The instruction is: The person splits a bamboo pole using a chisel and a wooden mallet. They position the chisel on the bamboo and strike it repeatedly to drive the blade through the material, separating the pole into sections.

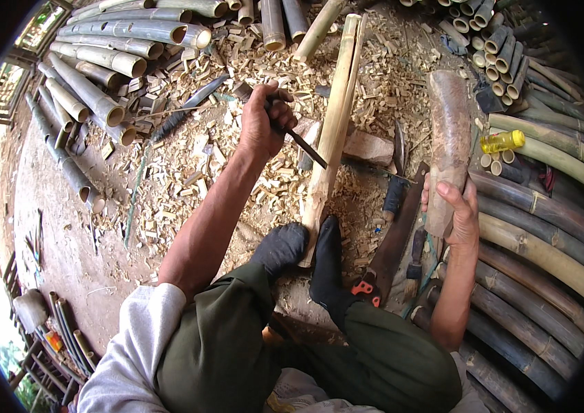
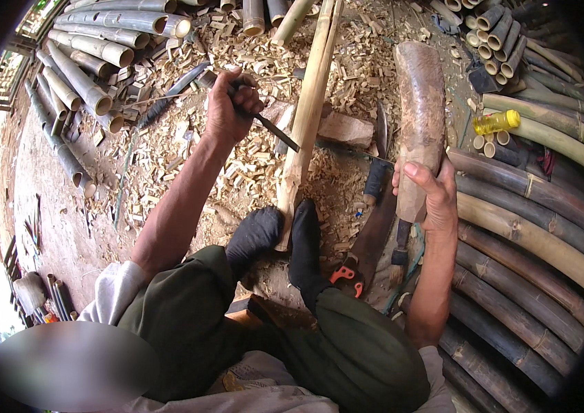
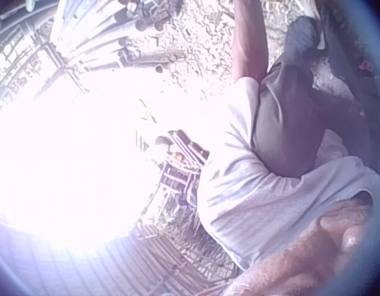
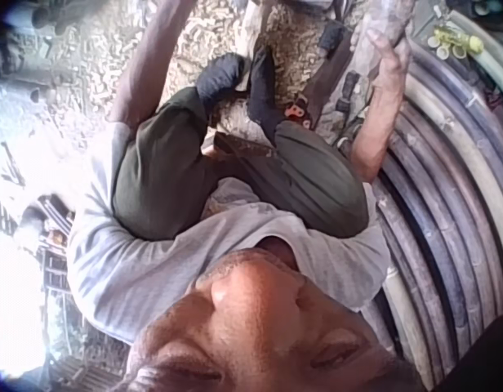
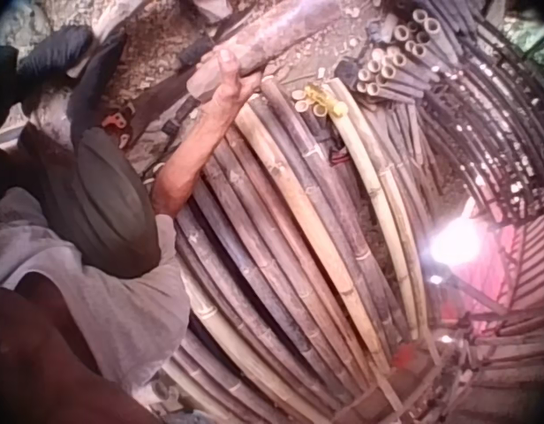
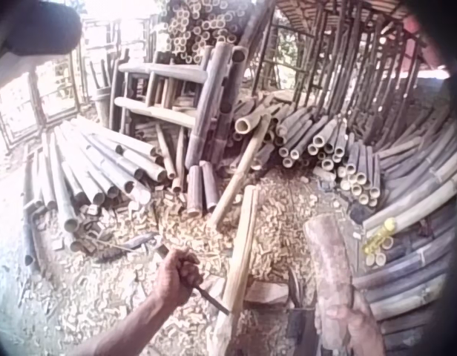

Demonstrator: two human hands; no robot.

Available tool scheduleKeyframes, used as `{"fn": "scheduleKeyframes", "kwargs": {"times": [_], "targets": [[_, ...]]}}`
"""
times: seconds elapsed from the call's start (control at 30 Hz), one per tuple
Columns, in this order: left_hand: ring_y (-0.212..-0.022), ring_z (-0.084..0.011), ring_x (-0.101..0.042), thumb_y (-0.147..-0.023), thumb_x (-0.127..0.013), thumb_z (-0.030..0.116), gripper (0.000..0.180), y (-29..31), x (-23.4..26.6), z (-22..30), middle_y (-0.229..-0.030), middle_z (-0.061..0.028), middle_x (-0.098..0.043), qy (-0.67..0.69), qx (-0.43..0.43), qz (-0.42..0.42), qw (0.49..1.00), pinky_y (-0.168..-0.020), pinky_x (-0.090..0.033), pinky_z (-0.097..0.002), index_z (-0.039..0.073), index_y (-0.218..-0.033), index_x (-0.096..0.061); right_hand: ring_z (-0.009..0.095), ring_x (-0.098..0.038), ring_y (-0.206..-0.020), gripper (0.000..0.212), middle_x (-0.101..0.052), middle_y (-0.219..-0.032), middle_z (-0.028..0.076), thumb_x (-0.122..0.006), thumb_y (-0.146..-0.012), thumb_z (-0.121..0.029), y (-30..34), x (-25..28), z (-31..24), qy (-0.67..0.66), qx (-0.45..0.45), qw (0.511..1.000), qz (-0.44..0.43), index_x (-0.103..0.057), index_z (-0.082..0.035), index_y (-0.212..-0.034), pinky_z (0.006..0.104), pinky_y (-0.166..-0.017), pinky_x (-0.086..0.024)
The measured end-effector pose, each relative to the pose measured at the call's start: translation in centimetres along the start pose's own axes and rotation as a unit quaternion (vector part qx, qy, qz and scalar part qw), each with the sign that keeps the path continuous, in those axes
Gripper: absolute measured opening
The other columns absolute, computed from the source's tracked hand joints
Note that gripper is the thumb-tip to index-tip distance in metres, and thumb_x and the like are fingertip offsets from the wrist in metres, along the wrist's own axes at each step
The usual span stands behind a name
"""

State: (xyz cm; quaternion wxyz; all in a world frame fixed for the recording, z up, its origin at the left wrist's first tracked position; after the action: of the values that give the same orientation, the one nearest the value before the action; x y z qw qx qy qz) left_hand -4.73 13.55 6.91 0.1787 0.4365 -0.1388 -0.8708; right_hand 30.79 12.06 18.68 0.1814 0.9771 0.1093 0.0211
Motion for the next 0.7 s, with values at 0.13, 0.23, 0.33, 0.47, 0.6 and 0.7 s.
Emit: {"fn": "scheduleKeyframes", "kwargs": {"times": [0.13, 0.23, 0.33, 0.47, 0.6, 0.7], "targets": [[-0.051, -0.0108, -0.033, -0.095, -0.059, 0.03, 0.03, 0.4, -0.2, -0.2, -0.054, 0.0059, -0.032, -0.012, -0.014, -0.001, 1.0, -0.053, -0.032, -0.0308, 0.004, -0.08, -0.06, 0.019, -0.067, -0.072, 0.057, -0.067, -0.092, 0.013, -0.079, -0.078, -0.027, 0.3, -0.2, -0.2, 0.01, 0.009, 1.0, -0.009, -0.057, 0.004, -0.12, 0.0321, -0.061, -0.059], [-0.049, -0.0097, -0.037, -0.097, -0.065, 0.029, 0.03, 1.1, -1.3, -0.7, -0.057, 0.004, -0.042, -0.075, -0.081, -0.014, 0.994, -0.048, -0.034, -0.0295, 0.005, -0.08, -0.06, 0.019, -0.067, -0.073, 0.059, -0.067, -0.093, 0.013, -0.078, -0.078, -0.027, 0.8, -0.9, -1.8, 0.061, 0.039, 0.997, 0.005, -0.058, 0.006, -0.122, 0.0318, -0.062, -0.059], [-0.047, -0.0083, -0.049, -0.094, -0.074, 0.028, 0.029, 3.0, -4.4, -2.1, -0.064, -0.0026, -0.059, -0.232, -0.137, -0.037, 0.962, -0.039, -0.04, -0.0245, 0.008, -0.077, -0.062, 0.019, -0.067, -0.074, 0.062, -0.067, -0.093, 0.014, -0.077, -0.076, -0.025, 0.6, -1.6, -7.0, 0.149, 0.165, 0.975, 0.023, -0.057, 0.006, -0.126, 0.0312, -0.064, -0.058], [-0.05, -0.0044, -0.047, -0.098, -0.071, 0.033, 0.033, 3.5, -7.9, -2.9, -0.062, 0.0031, -0.055, -0.358, -0.175, -0.02, 0.917, -0.045, -0.039, -0.0238, 0.006, -0.078, -0.066, 0.017, -0.065, -0.075, 0.058, -0.066, -0.099, 0.009, -0.079, -0.077, -0.023, 1.3, -6.5, -17.7, 0.175, 0.364, 0.913, 0.06, -0.056, 0.0, -0.124, 0.0287, -0.066, -0.056], [-0.056, -0.0088, -0.057, -0.099, -0.069, 0.034, 0.034, 3.7, -9.8, -3.6, -0.068, -0.0038, -0.065, -0.401, -0.142, -0.05, 0.904, -0.048, -0.047, -0.029, 0.004, -0.084, -0.068, 0.02, -0.067, -0.071, 0.048, -0.069, -0.092, 0.005, -0.076, -0.079, -0.015, -3.4, -9.8, -16.3, 0.425, 0.367, 0.827, -0.001, -0.056, -0.004, -0.12, 0.0296, -0.063, -0.056], [-0.056, -0.0152, -0.056, -0.098, -0.069, 0.032, 0.034, 1.8, -8.3, -4.5, -0.07, -0.0068, -0.065, -0.386, -0.29, -0.1, 0.87, -0.055, -0.049, -0.0369, 0.0, -0.086, -0.065, 0.021, -0.069, -0.073, 0.055, -0.069, -0.089, 0.009, -0.074, -0.081, -0.014, -3.5, -13.8, -16.6, 0.617, 0.191, 0.747, -0.159, -0.053, 0.003, -0.129, 0.0331, -0.065, -0.059]]}}
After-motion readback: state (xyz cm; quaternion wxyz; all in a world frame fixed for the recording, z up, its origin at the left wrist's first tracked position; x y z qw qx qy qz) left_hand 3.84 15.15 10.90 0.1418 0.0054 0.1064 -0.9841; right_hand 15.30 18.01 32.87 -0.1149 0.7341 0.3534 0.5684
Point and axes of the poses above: each hand's wrist, its own y-axis away from the middle knuckle, its own x-axis out of the back of the hand, z = x × y, the point moved 1 cm from there along -y, towards the middle knuckle
